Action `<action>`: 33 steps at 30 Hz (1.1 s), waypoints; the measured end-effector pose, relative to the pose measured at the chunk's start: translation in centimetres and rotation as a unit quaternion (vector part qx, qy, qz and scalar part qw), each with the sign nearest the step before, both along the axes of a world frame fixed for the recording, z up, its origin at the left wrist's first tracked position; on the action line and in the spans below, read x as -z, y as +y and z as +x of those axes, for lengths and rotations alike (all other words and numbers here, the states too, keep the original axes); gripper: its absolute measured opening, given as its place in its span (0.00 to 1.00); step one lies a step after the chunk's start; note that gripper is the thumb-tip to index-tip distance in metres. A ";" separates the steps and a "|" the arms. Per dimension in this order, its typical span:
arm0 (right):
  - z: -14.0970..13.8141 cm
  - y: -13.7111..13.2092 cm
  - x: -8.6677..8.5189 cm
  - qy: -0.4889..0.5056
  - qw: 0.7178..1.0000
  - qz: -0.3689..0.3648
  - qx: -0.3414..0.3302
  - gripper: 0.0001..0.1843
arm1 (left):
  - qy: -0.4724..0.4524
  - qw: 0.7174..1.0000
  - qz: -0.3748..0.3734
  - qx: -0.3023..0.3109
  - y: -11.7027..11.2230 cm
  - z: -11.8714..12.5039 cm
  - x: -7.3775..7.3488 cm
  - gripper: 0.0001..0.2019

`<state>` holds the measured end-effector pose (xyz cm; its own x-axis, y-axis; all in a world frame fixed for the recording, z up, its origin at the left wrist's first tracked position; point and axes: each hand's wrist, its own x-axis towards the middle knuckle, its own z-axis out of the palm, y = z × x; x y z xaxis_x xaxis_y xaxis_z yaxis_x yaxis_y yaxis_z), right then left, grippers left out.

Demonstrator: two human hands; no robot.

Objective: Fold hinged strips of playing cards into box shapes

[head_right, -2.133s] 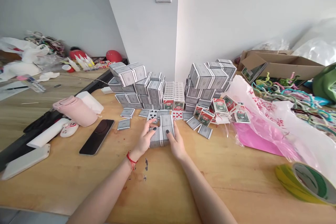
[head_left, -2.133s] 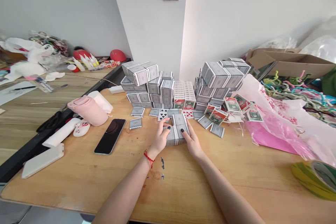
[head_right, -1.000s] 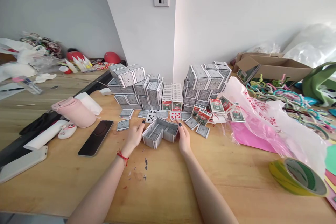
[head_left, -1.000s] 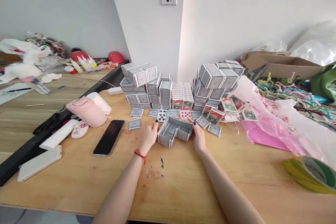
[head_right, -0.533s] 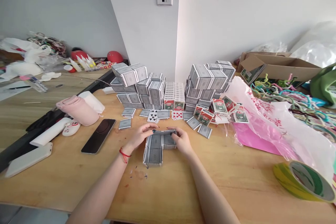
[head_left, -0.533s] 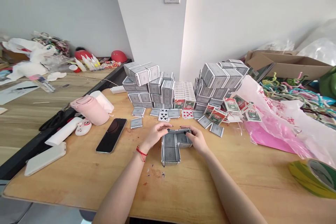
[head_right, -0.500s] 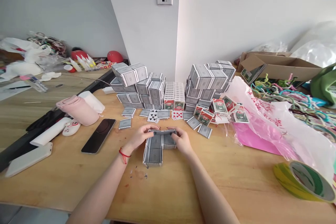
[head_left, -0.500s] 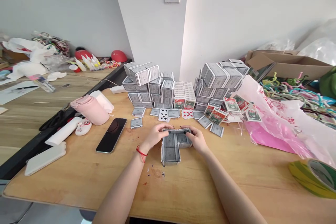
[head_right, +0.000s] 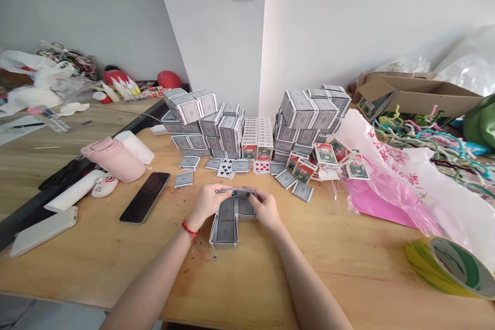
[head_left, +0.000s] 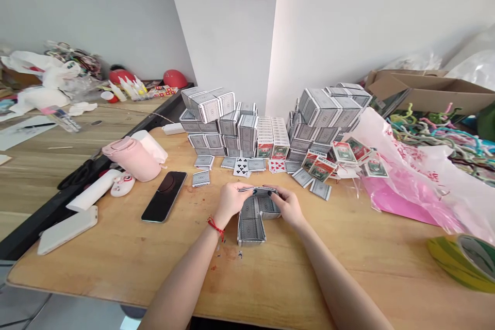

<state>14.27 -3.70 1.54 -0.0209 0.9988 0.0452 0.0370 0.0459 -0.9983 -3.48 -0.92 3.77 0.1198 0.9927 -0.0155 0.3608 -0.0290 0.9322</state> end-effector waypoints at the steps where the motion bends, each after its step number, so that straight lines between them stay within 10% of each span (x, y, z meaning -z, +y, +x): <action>1: -0.1 -0.1 0.0 0.007 1.000 0.001 0.003 0.15 | -0.004 1.000 0.002 -0.007 0.0 0.0 0.0 0.07; 21: -0.7 -0.5 -0.1 0.067 0.997 0.006 -0.025 0.21 | -0.150 0.986 -0.052 0.046 0.4 0.7 0.9 0.11; 33: 0.4 -0.5 0.3 0.102 0.995 -0.004 0.001 0.25 | -0.306 0.949 -0.052 -0.057 -0.3 1.5 1.3 0.14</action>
<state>14.64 -4.20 1.22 -0.0092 0.9991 0.0404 -0.1656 0.0383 -0.9854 -2.01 -1.26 2.50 0.0300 0.9967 -0.0759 -0.2538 0.0810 0.9639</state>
